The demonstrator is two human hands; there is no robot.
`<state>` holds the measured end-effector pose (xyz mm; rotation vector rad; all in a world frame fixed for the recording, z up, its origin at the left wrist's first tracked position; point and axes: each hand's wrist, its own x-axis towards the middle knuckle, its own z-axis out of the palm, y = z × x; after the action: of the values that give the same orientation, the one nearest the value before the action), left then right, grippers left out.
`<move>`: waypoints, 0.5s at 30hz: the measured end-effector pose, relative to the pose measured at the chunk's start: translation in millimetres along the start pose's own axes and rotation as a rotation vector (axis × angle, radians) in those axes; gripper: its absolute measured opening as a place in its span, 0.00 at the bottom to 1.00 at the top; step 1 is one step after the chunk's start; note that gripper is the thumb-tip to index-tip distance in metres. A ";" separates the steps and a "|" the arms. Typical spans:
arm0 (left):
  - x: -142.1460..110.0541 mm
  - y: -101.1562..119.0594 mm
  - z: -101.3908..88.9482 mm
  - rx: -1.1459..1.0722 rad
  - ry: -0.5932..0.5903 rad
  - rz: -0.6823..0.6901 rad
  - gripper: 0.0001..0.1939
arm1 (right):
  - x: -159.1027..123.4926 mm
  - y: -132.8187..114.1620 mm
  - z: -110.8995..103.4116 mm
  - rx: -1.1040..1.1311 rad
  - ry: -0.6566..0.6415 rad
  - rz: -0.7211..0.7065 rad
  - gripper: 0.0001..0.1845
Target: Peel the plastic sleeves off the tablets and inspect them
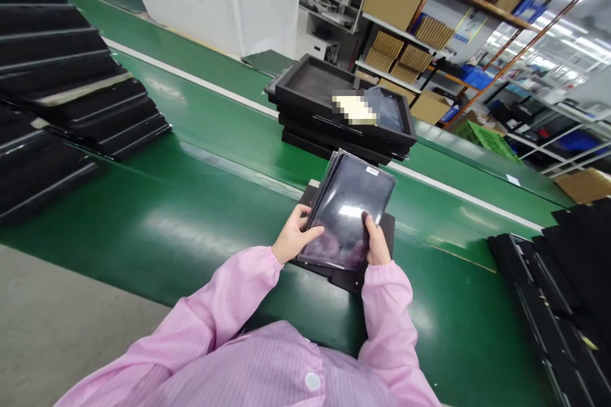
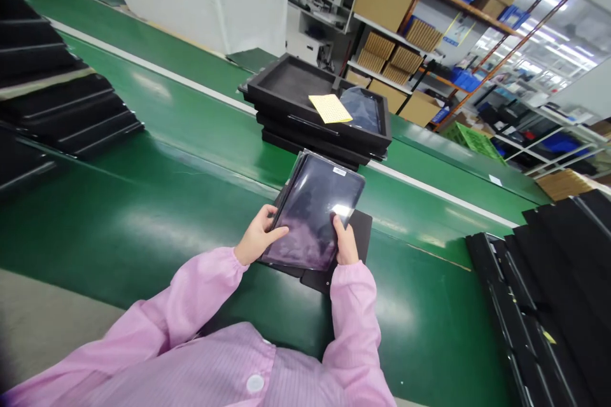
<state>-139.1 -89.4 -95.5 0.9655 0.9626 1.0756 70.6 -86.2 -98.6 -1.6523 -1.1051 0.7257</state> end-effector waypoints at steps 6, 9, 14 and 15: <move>32.0 -9.7 -5.4 0.125 -0.163 0.283 0.25 | 5.8 5.3 -3.8 0.132 0.053 -0.234 0.24; 32.4 -11.6 -14.2 0.242 -0.126 0.368 0.18 | -5.4 6.4 -6.3 0.133 -0.018 -0.355 0.20; 0.8 -24.9 -4.0 0.275 0.042 0.519 0.14 | -17.3 -7.8 -24.1 0.114 -0.118 -0.527 0.19; -5.9 -28.7 3.0 0.251 0.129 0.548 0.16 | -19.4 -11.3 -27.4 0.113 -0.126 -0.556 0.21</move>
<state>-130.1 -101.1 -121.0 1.4315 0.9786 1.5098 82.3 -113.5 -79.5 -1.1340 -1.4991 0.5175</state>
